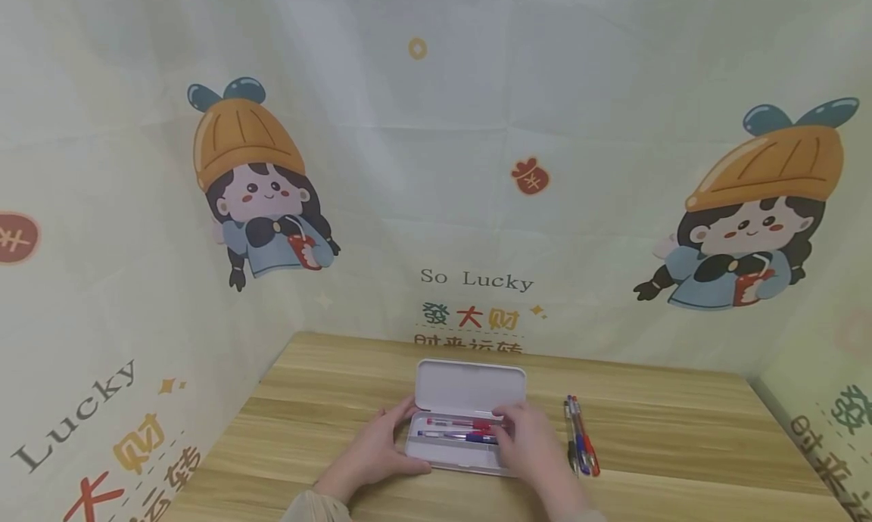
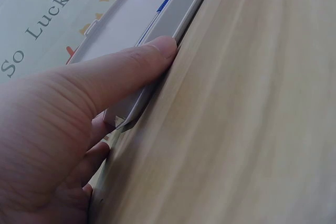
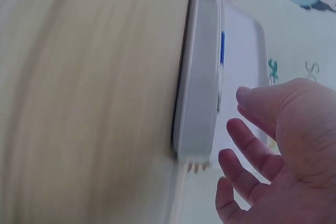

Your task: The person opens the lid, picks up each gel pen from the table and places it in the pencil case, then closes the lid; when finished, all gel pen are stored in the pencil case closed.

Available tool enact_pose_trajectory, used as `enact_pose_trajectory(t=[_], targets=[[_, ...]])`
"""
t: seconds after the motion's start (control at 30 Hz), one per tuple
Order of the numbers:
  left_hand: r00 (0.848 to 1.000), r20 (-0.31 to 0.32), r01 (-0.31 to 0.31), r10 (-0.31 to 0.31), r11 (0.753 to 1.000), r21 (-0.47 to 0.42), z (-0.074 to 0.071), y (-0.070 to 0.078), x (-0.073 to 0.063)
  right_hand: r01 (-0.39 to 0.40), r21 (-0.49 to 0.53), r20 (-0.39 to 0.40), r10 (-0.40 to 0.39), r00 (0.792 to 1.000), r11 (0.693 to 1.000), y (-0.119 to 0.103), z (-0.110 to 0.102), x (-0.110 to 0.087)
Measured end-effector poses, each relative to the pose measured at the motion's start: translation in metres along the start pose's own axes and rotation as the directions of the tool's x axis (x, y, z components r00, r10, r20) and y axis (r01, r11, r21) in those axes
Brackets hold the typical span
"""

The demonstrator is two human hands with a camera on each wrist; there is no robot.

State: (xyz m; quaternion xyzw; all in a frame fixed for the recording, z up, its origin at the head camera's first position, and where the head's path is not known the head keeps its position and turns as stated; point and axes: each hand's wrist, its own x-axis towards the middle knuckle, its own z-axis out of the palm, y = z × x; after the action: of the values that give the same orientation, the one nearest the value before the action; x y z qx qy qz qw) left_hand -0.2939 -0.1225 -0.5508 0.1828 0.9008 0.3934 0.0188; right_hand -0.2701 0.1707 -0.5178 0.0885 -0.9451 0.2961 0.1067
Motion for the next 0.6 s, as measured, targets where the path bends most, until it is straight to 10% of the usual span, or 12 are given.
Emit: enact_pose_trajectory(t=[0.6], targets=[[1.0,0.0,-0.002,0.002,1.0,0.012,-0.001,0.0,0.0,-0.085,0.046,-0.208,0.093,0.974,0.995,0.052,-0.031,-0.026]])
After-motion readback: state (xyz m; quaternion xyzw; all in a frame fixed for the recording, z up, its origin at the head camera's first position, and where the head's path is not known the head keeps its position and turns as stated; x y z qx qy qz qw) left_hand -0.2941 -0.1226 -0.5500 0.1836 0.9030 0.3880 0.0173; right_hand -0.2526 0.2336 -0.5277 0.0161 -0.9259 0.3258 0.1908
